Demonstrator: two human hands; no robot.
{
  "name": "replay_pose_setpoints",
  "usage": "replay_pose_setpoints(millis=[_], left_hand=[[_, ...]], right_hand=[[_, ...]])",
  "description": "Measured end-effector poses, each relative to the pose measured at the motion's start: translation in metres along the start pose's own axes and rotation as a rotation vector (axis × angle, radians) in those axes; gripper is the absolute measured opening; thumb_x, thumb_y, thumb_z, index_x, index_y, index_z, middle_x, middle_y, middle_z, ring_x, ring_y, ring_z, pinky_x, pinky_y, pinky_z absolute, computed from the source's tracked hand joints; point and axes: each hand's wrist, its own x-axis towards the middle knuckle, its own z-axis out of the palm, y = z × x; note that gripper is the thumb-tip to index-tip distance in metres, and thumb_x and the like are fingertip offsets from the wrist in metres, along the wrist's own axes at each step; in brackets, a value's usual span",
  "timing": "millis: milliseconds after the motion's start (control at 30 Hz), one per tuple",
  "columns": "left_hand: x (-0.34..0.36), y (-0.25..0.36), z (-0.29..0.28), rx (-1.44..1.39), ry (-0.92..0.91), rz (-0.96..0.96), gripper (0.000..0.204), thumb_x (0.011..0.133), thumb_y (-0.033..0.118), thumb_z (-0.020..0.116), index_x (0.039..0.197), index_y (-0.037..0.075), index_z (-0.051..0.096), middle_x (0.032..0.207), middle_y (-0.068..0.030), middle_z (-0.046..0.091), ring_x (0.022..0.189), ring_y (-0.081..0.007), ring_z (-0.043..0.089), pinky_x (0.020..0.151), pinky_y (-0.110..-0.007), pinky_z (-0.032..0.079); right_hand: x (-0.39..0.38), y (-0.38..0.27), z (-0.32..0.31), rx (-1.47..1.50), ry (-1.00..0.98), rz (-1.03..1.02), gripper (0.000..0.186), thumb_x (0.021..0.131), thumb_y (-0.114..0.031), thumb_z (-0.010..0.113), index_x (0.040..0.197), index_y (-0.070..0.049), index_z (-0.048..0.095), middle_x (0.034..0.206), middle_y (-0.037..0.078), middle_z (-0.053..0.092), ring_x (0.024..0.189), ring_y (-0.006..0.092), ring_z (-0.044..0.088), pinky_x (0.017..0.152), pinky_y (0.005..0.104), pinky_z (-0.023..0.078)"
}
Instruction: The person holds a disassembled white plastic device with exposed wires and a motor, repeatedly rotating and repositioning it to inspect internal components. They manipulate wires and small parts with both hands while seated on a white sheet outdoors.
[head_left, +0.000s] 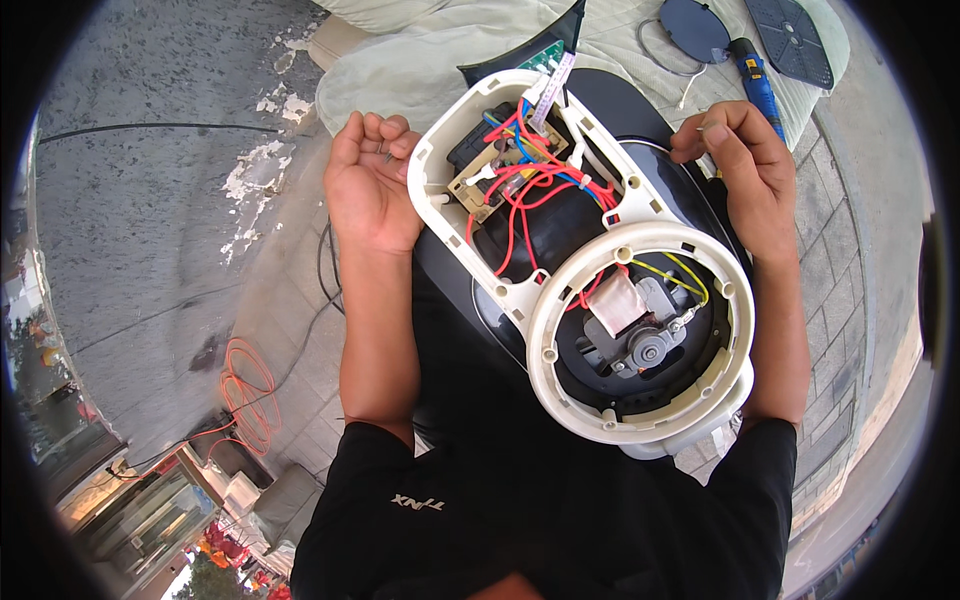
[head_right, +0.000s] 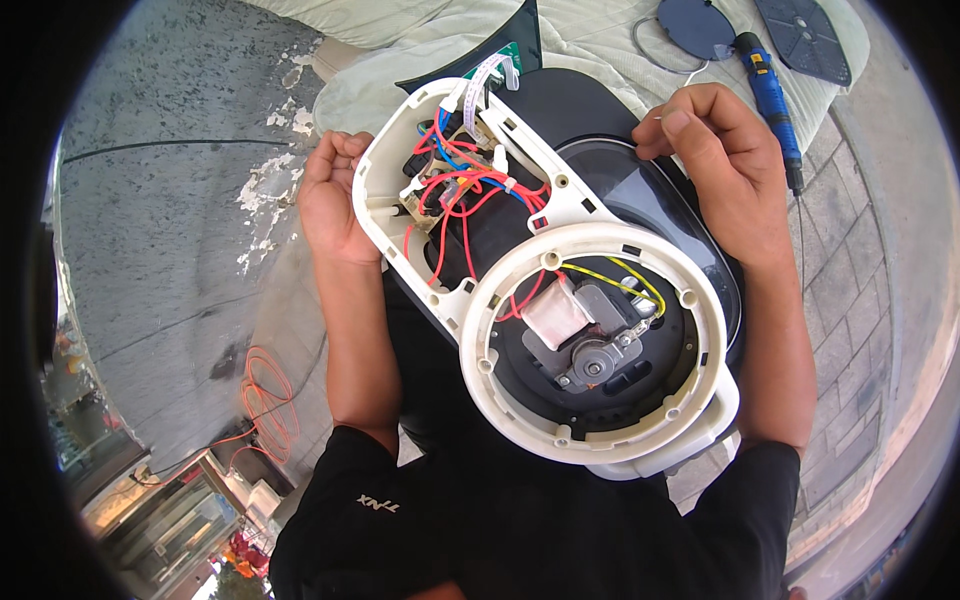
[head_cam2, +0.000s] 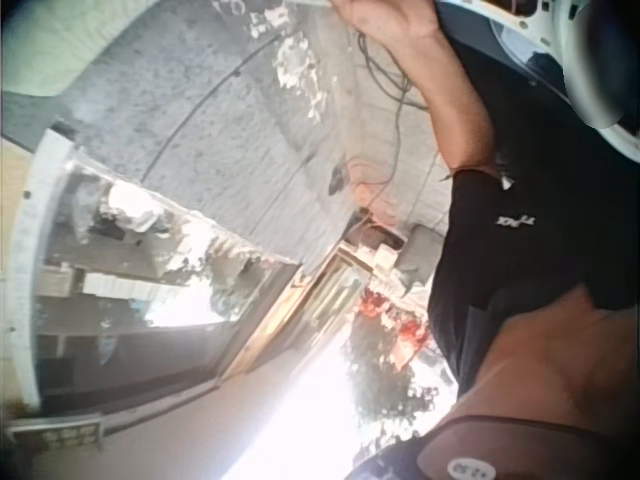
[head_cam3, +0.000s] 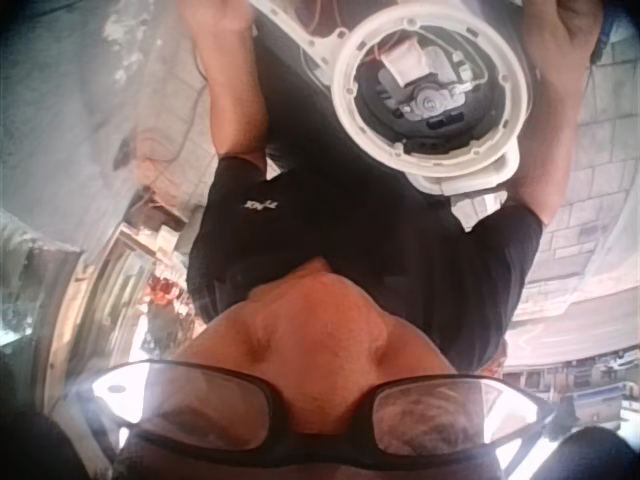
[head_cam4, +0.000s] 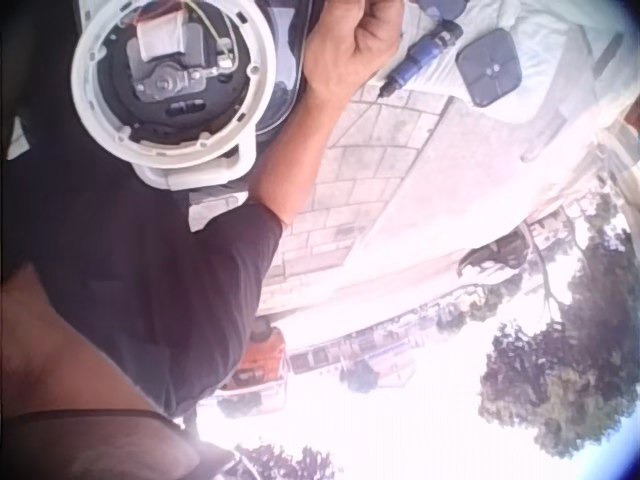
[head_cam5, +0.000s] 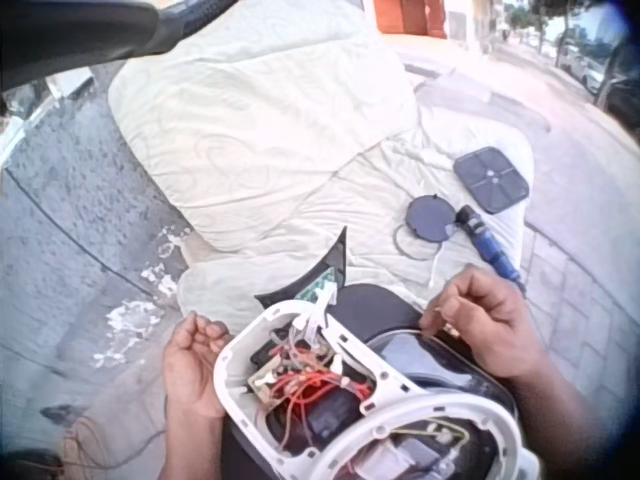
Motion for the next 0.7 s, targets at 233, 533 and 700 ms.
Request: replay_pose_setpoints(millis=[233,533,700], left_hand=[[0.0005,0.0003,-0.0021,-0.024,-0.013,-0.002,0.027,0.108,0.026,0.052,0.090,0.008,0.063,0.087,-0.0081,0.062,0.076,-0.0198,0.054,0.071,-0.033,0.050],[-0.0001,0.0012,-0.0024,-0.035,-0.026,-0.008,0.029,0.109,0.026,0.052,0.090,0.007,0.062,0.086,-0.0087,0.062,0.076,-0.0199,0.054,0.071,-0.033,0.050],[-0.0032,0.0004,0.0054,-0.077,-0.007,-0.031,0.028,0.108,0.027,0.053,0.089,0.007,0.061,0.087,-0.0083,0.062,0.075,-0.0188,0.054,0.063,-0.030,0.047]], right_hand=[[-0.0026,-0.0035,0.0022,-0.036,-0.020,-0.004,0.018,0.107,-0.016,0.060,0.103,0.001,0.064,0.098,0.008,0.072,0.091,0.0132,0.066,0.087,0.0296,0.054],[-0.0039,-0.0063,0.0033,-0.066,-0.030,-0.011,0.017,0.107,-0.015,0.060,0.103,0.001,0.064,0.099,0.007,0.071,0.092,0.0130,0.065,0.088,0.0294,0.053],[-0.0035,-0.0049,0.0028,-0.095,-0.015,-0.018,0.017,0.108,-0.014,0.057,0.104,0.001,0.064,0.100,0.009,0.071,0.093,0.0142,0.066,0.089,0.0302,0.053]])
